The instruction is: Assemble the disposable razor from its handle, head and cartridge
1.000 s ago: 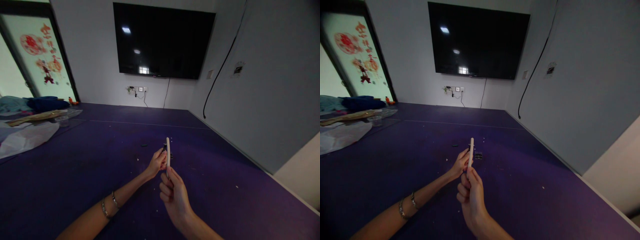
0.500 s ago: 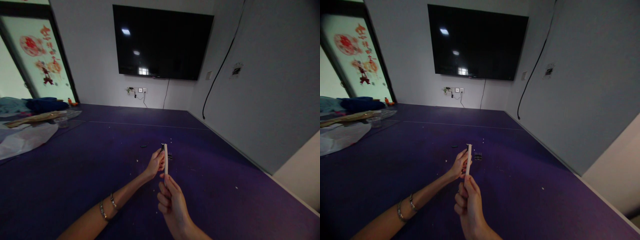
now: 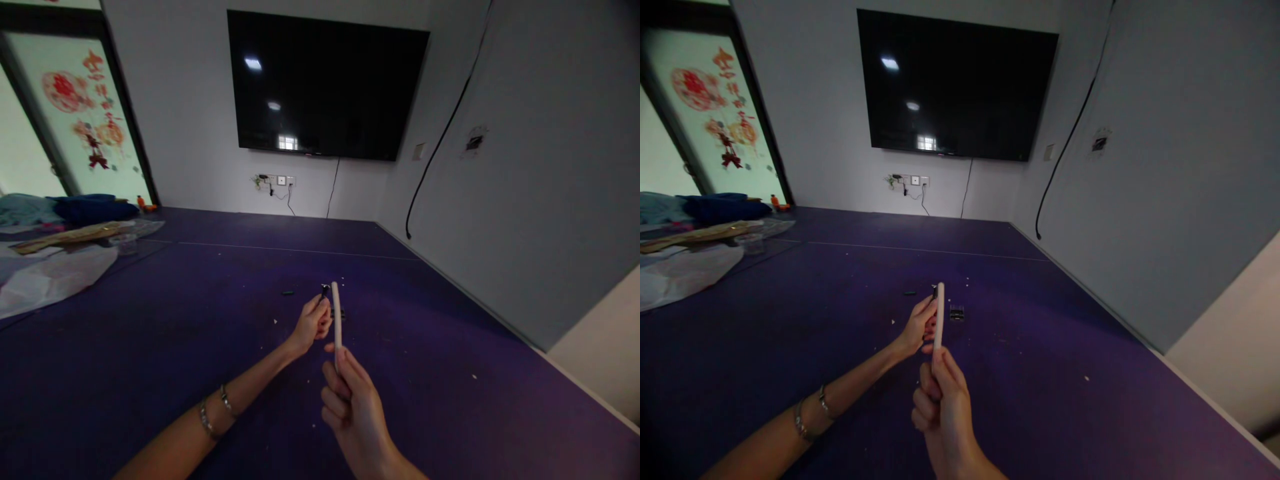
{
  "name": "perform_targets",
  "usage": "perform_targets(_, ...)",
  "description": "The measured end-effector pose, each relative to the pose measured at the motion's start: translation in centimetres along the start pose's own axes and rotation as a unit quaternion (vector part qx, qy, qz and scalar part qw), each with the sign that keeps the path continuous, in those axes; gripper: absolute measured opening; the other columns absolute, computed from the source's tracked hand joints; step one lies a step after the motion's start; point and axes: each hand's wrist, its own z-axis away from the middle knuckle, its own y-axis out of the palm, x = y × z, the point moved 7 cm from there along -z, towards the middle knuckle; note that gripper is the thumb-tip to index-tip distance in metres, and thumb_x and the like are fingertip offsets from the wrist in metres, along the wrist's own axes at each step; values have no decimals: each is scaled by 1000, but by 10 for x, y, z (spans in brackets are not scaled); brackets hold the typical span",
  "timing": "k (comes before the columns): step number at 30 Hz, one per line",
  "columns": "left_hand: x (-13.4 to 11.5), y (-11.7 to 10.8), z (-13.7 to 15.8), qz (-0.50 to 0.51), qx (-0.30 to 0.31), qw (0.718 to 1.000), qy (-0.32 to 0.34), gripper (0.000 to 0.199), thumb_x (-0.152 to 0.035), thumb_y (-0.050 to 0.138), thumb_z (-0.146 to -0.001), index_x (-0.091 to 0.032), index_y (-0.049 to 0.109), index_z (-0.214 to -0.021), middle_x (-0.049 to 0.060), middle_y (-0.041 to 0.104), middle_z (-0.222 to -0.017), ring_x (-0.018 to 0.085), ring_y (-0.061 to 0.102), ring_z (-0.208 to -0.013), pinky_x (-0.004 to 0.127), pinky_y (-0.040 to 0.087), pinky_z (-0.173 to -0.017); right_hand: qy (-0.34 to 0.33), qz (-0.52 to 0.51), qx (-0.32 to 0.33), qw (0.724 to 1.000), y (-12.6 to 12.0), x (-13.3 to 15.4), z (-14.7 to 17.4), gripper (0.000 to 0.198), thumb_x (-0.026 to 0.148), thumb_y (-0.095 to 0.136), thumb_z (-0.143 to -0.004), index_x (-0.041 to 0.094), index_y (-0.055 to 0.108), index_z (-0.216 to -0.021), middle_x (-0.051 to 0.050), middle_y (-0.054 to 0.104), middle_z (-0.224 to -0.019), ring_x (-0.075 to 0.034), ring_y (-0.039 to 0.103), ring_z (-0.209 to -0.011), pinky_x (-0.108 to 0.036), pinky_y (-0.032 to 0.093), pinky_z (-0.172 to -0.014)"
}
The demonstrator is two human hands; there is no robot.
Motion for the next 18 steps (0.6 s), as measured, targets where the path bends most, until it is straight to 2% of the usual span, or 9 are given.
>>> perform_targets(5,1,-3,-4,-14,32,999,0,35,-51,53,-78,-21,36,-75,-12,30,-50,2,20,-32,13,17,-29,-151,95,77,981,20,79,-16,23,38,59,-79,23,52,-94,10,40,-53,-1,17,-33,-18,13,-35)
perform_targets(8,0,-9,-8,-62,15,998,19,35,-51,54,-77,-20,38,-75,-10,37,-52,3,27,-34,14,22,-32,-231,214,64,947,11,120,-38,21,36,61,-77,22,57,-91,5,51,-66,-6,42,-45,-20,30,-44)
perform_targets(11,-7,-13,-12,-113,2,992,61,35,-51,56,-75,-17,48,-75,-5,47,-57,6,43,-44,18,36,-43,-294,355,38,886,-6,151,-62,22,37,62,-74,20,62,-88,0,56,-72,-11,50,-63,-22,36,-55)
perform_targets(14,-16,-16,-14,-138,-8,984,108,31,-45,59,-75,-14,57,-81,-1,55,-66,10,52,-59,22,42,-60,-307,480,8,822,-24,169,-80,24,40,62,-73,19,65,-83,0,56,-66,-12,49,-62,-23,36,-57)
perform_targets(18,-20,-18,-14,-158,-14,979,126,27,-40,60,-77,-15,59,-88,3,62,-75,14,57,-69,27,44,-70,-293,623,-1,726,-33,177,-84,31,45,55,-77,17,67,-76,-1,58,-62,-13,49,-58,-24,34,-53)
